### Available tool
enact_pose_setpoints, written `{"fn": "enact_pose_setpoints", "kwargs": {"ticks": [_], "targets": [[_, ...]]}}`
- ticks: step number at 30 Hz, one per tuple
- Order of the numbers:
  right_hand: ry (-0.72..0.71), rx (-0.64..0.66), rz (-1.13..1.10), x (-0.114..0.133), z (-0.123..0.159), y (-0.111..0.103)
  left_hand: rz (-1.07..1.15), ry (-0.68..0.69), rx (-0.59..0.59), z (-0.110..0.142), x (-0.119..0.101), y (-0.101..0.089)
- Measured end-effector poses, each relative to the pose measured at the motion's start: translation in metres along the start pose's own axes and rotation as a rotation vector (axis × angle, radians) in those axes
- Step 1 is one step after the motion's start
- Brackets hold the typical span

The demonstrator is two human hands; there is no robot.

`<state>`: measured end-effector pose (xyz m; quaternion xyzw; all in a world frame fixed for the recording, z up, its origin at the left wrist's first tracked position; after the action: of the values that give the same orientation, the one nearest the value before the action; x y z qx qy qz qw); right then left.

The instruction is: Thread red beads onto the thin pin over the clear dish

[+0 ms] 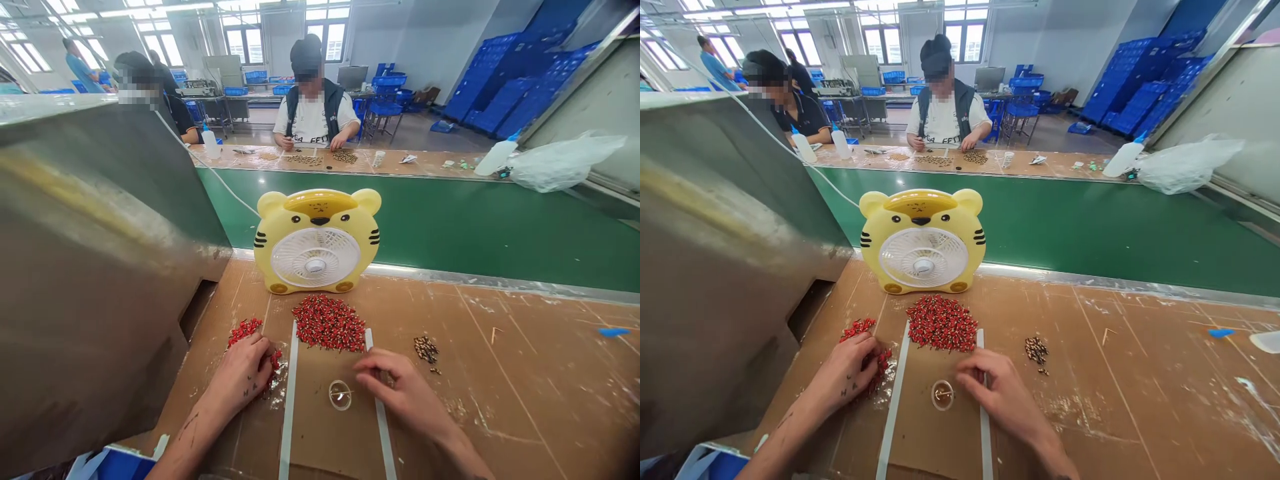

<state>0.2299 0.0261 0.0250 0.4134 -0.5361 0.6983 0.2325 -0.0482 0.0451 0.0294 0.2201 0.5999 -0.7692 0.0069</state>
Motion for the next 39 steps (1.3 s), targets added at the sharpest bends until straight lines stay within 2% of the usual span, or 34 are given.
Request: {"fn": "enact_pose_setpoints", "kwargs": {"ticks": [5,12,15,18,21,25,27,30,34,37,39], "targets": [[-0.008,0.058,0.015,-0.001,0.025,0.019,0.019,0.000,0.011,-0.003,-0.001,0.005],[-0.139,0.007,0.022,0.002,0.028,0.029,0.045,0.061,-0.064,-0.002,-0.001,0.001],[-0.194,-0.020,0.054,0.008,0.029,0.030,0.239,0.090,-0.104,0.003,-0.004,-0.004],[-0.221,-0.022,0.096,0.012,0.028,0.031,0.561,0.071,-0.098,0.005,-0.010,-0.001],[-0.249,-0.032,0.118,0.015,0.023,0.032,1.006,-0.043,-0.001,0.002,-0.020,0.019],[-0.307,-0.089,0.168,0.018,0.015,0.028,1.710,-0.184,0.267,-0.004,-0.045,0.054],[-0.343,-0.079,0.208,0.020,0.013,0.027,1.917,-0.194,0.399,-0.006,-0.058,0.063],[-0.406,-0.008,0.257,0.023,0.013,0.028,2.036,-0.152,0.526,-0.009,-0.068,0.067],[-0.461,-0.019,0.288,0.025,0.014,0.026,2.060,-0.075,0.616,-0.011,-0.068,0.072],[-0.483,0.029,0.303,0.026,0.013,0.026,2.076,-0.104,0.586,-0.010,-0.061,0.078],[-0.464,0.009,0.319,0.026,0.010,0.024,2.095,-0.143,0.552,-0.009,-0.057,0.081]]}}
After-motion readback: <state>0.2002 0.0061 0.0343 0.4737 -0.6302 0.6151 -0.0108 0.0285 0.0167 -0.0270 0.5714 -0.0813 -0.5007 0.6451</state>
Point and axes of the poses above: each hand's wrist, its own z-axis away from the middle knuckle, its own y-axis out of the palm, x = y × z, the point moved 5 cm from there along -z, towards the middle knuckle
